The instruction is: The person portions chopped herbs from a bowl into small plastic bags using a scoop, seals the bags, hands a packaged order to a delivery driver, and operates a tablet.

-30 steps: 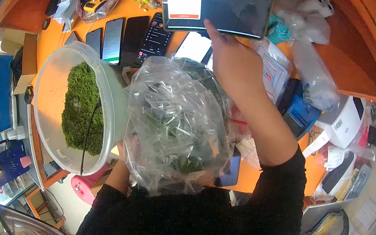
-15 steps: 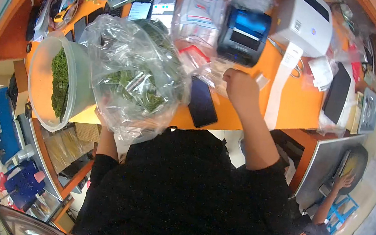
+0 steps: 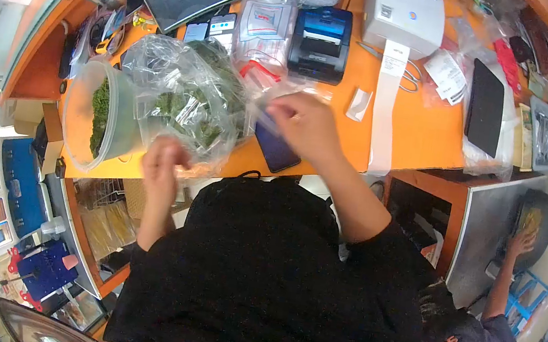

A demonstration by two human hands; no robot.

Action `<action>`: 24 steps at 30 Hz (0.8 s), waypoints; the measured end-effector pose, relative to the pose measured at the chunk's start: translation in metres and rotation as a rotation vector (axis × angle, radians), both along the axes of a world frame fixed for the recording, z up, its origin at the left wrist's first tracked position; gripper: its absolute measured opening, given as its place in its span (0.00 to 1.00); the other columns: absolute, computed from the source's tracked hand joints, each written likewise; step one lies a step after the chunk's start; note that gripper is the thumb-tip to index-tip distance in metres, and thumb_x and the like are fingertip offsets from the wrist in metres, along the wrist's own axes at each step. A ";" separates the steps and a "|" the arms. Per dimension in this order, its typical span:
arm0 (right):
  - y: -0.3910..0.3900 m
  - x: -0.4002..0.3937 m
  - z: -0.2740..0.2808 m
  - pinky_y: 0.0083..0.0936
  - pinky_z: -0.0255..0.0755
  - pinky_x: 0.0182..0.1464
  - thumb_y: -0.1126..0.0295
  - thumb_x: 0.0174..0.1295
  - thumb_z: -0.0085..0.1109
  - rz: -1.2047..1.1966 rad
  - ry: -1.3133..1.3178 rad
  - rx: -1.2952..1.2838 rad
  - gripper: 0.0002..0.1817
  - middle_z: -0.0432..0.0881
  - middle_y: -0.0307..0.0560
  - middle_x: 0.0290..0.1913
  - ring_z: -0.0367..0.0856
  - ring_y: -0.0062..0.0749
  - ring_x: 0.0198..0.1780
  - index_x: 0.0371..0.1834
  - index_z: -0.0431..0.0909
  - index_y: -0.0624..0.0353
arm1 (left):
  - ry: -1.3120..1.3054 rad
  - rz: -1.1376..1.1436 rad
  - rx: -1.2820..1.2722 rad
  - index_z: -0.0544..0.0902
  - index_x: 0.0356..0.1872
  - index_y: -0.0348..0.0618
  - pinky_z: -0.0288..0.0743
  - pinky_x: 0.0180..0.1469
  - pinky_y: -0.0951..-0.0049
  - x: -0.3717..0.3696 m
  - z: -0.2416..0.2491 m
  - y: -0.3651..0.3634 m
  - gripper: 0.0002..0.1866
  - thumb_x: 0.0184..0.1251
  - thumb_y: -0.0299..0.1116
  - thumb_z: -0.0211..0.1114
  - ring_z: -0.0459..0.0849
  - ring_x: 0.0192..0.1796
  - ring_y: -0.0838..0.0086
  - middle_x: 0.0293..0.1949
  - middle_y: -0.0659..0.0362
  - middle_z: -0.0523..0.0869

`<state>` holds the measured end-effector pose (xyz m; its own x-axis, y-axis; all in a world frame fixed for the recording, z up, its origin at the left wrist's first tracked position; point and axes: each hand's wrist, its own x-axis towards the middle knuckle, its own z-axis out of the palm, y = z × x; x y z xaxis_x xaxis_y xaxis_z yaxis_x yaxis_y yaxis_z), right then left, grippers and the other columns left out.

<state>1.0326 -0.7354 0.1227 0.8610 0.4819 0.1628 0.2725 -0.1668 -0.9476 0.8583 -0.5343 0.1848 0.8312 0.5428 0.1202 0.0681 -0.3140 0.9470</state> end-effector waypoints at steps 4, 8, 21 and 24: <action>0.005 -0.036 0.049 0.31 0.74 0.34 0.70 0.54 0.69 0.117 -0.198 0.011 0.05 0.82 0.45 0.28 0.81 0.37 0.30 0.32 0.84 0.57 | 0.256 -0.239 0.053 0.81 0.44 0.35 0.79 0.37 0.75 0.027 0.002 -0.039 0.09 0.73 0.31 0.60 0.85 0.34 0.77 0.31 0.57 0.86; -0.004 -0.049 0.049 0.27 0.70 0.32 0.72 0.52 0.70 0.092 -0.343 0.022 0.05 0.81 0.41 0.27 0.79 0.33 0.28 0.31 0.84 0.57 | 0.251 -0.274 -0.150 0.80 0.43 0.35 0.79 0.40 0.77 0.018 -0.003 -0.045 0.09 0.75 0.31 0.58 0.85 0.35 0.78 0.33 0.58 0.86; 0.005 -0.087 0.065 0.35 0.75 0.43 0.65 0.55 0.69 0.421 0.063 0.083 0.16 0.85 0.44 0.33 0.84 0.43 0.38 0.44 0.78 0.59 | 0.127 -0.276 -0.089 0.81 0.32 0.34 0.74 0.33 0.83 -0.016 0.009 -0.030 0.08 0.70 0.27 0.65 0.83 0.31 0.83 0.24 0.62 0.83; 0.022 -0.097 0.060 0.33 0.76 0.38 0.64 0.58 0.66 0.376 -0.046 0.064 0.12 0.86 0.50 0.32 0.86 0.42 0.34 0.38 0.80 0.60 | 0.110 -0.320 -0.047 0.80 0.30 0.34 0.74 0.33 0.83 -0.023 0.011 -0.014 0.09 0.70 0.27 0.65 0.82 0.31 0.83 0.24 0.62 0.83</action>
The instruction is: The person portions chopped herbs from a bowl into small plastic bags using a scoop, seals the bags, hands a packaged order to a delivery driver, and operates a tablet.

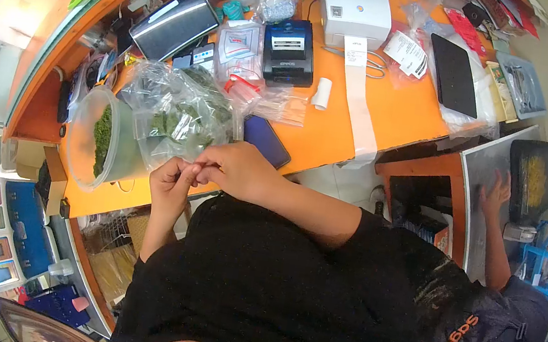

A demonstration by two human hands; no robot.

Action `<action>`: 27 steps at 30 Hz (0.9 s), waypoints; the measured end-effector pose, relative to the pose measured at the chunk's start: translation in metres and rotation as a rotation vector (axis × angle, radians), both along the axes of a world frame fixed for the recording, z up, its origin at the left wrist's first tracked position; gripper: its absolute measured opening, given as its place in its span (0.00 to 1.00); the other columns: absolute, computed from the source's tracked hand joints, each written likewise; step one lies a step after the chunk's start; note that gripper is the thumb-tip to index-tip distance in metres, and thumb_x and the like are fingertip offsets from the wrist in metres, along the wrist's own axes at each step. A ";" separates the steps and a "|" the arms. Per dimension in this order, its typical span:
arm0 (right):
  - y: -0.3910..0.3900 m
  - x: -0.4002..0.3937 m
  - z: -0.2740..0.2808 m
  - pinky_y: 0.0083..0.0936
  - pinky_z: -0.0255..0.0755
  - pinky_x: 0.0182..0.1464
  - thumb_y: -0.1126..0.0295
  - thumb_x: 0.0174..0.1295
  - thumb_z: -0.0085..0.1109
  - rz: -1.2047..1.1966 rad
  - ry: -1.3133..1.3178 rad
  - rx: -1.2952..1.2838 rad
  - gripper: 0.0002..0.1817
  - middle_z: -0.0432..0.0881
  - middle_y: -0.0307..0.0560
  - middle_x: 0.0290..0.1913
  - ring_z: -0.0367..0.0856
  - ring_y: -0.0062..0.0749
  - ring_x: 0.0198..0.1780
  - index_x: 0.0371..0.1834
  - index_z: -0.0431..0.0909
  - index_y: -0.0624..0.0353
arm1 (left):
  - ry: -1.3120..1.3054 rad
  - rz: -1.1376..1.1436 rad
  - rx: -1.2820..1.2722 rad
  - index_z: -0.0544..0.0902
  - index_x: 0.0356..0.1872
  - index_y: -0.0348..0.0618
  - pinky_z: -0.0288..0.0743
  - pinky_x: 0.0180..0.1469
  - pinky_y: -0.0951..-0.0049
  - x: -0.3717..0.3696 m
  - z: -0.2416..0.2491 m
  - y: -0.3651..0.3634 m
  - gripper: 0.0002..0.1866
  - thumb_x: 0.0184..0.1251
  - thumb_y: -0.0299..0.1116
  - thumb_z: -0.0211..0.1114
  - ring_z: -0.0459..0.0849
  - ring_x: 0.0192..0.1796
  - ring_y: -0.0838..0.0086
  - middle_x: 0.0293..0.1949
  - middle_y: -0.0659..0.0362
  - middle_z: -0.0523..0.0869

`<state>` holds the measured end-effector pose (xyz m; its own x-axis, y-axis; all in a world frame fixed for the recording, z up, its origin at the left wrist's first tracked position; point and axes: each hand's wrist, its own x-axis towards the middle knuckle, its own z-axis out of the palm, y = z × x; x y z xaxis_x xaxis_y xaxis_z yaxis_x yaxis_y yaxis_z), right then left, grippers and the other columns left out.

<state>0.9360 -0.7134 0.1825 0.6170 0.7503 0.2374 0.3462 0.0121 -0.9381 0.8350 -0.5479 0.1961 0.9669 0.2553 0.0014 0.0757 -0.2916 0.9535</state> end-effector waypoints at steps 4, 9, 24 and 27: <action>0.025 -0.014 0.010 0.36 0.75 0.34 0.65 0.58 0.64 -0.029 -0.065 0.004 0.08 0.84 0.51 0.28 0.84 0.45 0.29 0.30 0.80 0.58 | 0.008 0.074 -0.210 0.79 0.25 0.36 0.68 0.28 0.83 -0.016 0.009 0.016 0.11 0.69 0.27 0.65 0.74 0.24 0.85 0.21 0.64 0.81; 0.072 -0.034 0.026 0.35 0.74 0.36 0.72 0.53 0.64 -0.161 -0.567 -0.042 0.04 0.80 0.43 0.30 0.82 0.35 0.33 0.31 0.80 0.52 | 0.105 0.001 0.236 0.80 0.24 0.37 0.63 0.22 0.80 -0.046 0.025 0.072 0.09 0.64 0.27 0.66 0.69 0.20 0.86 0.16 0.64 0.76; 0.220 -0.095 0.110 0.31 0.75 0.29 0.69 0.59 0.62 0.564 -0.583 0.049 0.03 0.83 0.38 0.34 0.83 0.35 0.32 0.35 0.79 0.50 | 0.038 -0.599 -0.390 0.50 0.74 0.29 0.67 0.58 0.71 -0.146 0.071 0.231 0.43 0.75 0.57 0.48 0.73 0.58 0.68 0.63 0.48 0.70; 0.258 -0.102 0.115 0.32 0.76 0.31 0.69 0.58 0.61 0.568 -0.545 0.072 0.05 0.85 0.39 0.35 0.84 0.38 0.34 0.38 0.80 0.51 | -0.082 -0.558 -0.505 0.46 0.76 0.29 0.65 0.61 0.70 -0.163 0.064 0.250 0.44 0.75 0.56 0.49 0.72 0.59 0.68 0.63 0.49 0.69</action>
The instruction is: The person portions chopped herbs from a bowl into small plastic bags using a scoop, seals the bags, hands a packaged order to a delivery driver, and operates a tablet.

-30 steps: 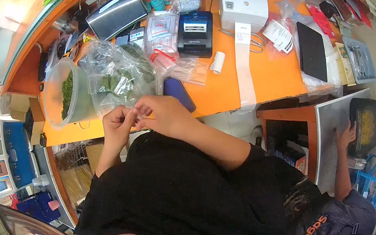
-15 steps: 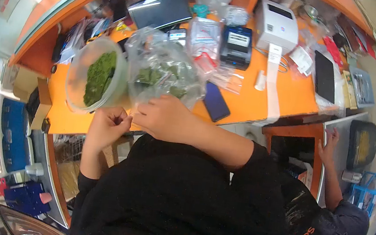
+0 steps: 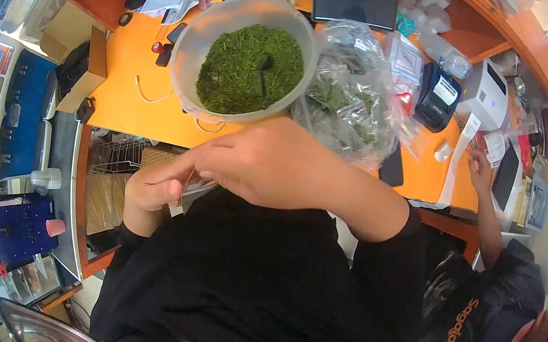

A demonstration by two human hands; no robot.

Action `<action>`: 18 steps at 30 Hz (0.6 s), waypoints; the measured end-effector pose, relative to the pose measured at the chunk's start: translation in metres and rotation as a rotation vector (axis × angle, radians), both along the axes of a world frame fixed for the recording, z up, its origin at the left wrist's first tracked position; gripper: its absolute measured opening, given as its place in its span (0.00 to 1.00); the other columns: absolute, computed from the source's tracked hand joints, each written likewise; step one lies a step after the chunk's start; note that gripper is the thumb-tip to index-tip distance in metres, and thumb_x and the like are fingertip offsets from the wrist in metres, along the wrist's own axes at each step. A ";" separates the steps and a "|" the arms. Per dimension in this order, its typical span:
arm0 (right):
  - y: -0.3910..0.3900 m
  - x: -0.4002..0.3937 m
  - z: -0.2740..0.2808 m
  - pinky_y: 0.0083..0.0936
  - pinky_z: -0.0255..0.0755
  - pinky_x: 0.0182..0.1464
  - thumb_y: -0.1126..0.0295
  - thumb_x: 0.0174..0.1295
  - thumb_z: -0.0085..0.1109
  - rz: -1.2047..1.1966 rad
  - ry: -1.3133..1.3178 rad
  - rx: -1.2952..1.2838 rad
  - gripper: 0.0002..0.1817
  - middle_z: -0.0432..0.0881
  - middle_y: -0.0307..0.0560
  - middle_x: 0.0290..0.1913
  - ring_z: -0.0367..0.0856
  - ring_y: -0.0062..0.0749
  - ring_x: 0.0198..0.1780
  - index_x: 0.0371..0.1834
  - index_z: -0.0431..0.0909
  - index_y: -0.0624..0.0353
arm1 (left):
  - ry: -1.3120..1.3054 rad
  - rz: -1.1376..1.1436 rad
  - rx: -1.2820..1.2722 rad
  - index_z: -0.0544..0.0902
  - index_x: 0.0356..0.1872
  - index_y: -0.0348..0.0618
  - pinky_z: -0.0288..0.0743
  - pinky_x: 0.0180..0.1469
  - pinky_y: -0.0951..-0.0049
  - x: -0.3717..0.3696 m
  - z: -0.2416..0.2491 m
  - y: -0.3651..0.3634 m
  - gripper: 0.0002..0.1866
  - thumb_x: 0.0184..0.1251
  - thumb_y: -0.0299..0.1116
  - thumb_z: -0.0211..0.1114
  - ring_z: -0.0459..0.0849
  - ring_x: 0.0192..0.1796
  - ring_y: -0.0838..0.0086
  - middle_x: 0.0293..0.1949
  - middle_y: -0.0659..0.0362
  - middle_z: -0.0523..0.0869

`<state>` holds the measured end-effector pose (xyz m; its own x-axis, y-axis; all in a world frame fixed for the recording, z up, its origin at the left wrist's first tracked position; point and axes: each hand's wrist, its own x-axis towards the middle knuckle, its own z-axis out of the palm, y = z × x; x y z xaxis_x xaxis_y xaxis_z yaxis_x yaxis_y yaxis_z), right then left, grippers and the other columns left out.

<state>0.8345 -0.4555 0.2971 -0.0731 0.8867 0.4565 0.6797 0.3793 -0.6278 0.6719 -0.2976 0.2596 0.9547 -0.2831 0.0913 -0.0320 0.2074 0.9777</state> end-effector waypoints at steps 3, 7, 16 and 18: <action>0.022 -0.006 0.000 0.33 0.77 0.34 0.72 0.56 0.61 0.018 -0.032 -0.113 0.08 0.85 0.41 0.36 0.84 0.41 0.35 0.40 0.80 0.51 | -0.015 0.072 -0.046 0.45 0.76 0.29 0.66 0.61 0.69 -0.010 -0.007 0.013 0.45 0.74 0.54 0.52 0.73 0.60 0.68 0.61 0.49 0.71; 0.045 0.005 0.001 0.33 0.78 0.40 0.79 0.52 0.58 -0.075 -0.006 -0.086 0.14 0.83 0.43 0.36 0.84 0.44 0.38 0.41 0.81 0.52 | 0.095 0.145 -0.109 0.49 0.74 0.30 0.66 0.62 0.67 -0.021 -0.012 0.039 0.46 0.71 0.58 0.55 0.75 0.58 0.66 0.57 0.48 0.75; 0.078 0.093 -0.059 0.35 0.75 0.45 0.76 0.53 0.60 -0.228 -0.697 -0.481 0.11 0.79 0.42 0.40 0.80 0.41 0.49 0.37 0.86 0.50 | -0.099 0.806 0.073 0.61 0.70 0.36 0.74 0.55 0.65 -0.012 -0.010 0.076 0.54 0.60 0.79 0.42 0.80 0.47 0.67 0.50 0.47 0.80; 0.084 0.088 -0.058 0.37 0.76 0.43 0.72 0.57 0.61 -0.306 -0.597 -0.393 0.06 0.80 0.45 0.37 0.81 0.43 0.45 0.35 0.85 0.54 | -0.129 0.902 0.038 0.61 0.71 0.36 0.74 0.56 0.65 -0.009 -0.013 0.082 0.54 0.58 0.75 0.54 0.81 0.47 0.66 0.54 0.46 0.79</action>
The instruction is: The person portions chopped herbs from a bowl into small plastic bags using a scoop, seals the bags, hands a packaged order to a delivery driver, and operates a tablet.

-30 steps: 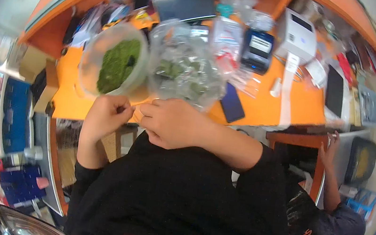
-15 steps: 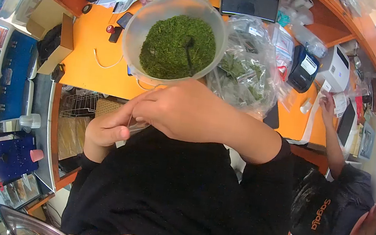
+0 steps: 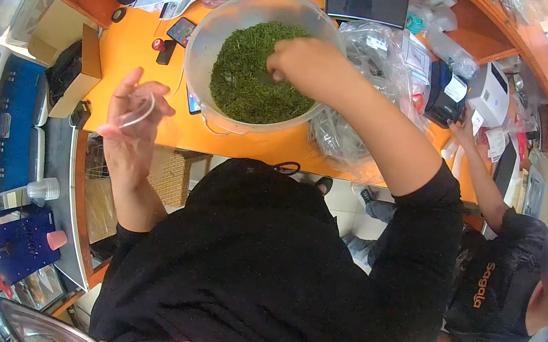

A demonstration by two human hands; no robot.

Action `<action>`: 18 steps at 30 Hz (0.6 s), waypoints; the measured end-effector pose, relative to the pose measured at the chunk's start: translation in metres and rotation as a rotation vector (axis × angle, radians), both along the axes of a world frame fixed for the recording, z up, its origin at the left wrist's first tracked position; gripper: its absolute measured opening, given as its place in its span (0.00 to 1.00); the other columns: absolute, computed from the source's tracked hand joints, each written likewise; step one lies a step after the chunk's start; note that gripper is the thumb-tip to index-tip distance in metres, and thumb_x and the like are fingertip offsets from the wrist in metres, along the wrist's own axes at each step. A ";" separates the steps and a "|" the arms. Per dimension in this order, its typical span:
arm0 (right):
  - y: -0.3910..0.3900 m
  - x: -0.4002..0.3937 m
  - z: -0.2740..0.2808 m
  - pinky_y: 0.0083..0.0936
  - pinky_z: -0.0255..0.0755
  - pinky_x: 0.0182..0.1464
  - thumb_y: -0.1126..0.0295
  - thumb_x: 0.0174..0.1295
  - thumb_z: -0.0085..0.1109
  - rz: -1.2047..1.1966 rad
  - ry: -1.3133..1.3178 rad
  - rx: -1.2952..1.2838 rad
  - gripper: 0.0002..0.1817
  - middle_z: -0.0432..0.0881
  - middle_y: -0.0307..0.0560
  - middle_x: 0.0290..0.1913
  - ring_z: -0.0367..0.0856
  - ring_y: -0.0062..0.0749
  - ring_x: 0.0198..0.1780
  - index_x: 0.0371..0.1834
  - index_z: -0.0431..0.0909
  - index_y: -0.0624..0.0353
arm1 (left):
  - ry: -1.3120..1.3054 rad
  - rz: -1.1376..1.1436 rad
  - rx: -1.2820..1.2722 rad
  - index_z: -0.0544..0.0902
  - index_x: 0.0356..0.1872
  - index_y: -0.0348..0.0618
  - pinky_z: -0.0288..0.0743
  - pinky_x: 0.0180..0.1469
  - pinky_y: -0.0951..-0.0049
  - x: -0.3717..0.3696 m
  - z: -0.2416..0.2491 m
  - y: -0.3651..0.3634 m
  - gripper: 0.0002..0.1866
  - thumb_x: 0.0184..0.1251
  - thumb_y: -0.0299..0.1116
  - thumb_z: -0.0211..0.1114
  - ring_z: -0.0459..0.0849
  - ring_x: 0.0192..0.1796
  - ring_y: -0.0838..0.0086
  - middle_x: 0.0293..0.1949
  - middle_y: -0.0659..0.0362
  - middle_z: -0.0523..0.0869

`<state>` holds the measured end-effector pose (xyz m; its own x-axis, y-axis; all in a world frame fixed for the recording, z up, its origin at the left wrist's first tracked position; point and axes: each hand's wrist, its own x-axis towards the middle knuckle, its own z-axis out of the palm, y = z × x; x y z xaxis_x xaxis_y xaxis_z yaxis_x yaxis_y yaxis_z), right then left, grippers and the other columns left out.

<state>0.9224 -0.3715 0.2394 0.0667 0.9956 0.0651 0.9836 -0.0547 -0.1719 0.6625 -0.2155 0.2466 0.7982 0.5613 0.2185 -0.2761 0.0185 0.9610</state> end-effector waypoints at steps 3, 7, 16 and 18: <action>0.006 -0.013 -0.001 0.40 0.76 0.41 0.66 0.63 0.60 -0.195 0.196 0.170 0.09 0.82 0.51 0.31 0.82 0.49 0.37 0.33 0.84 0.60 | -0.068 0.094 -0.025 0.60 0.72 0.35 0.75 0.59 0.63 0.006 0.002 0.005 0.56 0.51 0.66 0.71 0.82 0.51 0.63 0.60 0.42 0.76; 0.005 -0.026 -0.015 0.40 0.76 0.39 0.60 0.66 0.60 -0.339 0.340 -0.002 0.16 0.82 0.59 0.27 0.82 0.53 0.31 0.32 0.84 0.65 | -0.144 0.115 0.029 0.57 0.73 0.35 0.68 0.69 0.57 0.017 0.005 0.006 0.57 0.47 0.53 0.80 0.79 0.61 0.58 0.63 0.38 0.73; 0.000 -0.029 -0.009 0.22 0.76 0.36 0.61 0.70 0.55 -0.572 1.179 -0.064 0.15 0.86 0.43 0.30 0.82 0.23 0.31 0.38 0.83 0.62 | -0.208 0.150 0.125 0.56 0.73 0.40 0.65 0.69 0.63 0.032 0.010 0.006 0.51 0.48 0.24 0.78 0.76 0.64 0.61 0.61 0.43 0.75; -0.001 -0.022 -0.008 0.19 0.75 0.36 0.60 0.71 0.54 -0.644 1.267 -0.024 0.15 0.85 0.43 0.31 0.82 0.22 0.31 0.38 0.82 0.61 | -0.235 0.155 0.129 0.57 0.73 0.40 0.66 0.68 0.64 0.040 0.009 0.005 0.51 0.47 0.21 0.78 0.76 0.64 0.62 0.61 0.44 0.76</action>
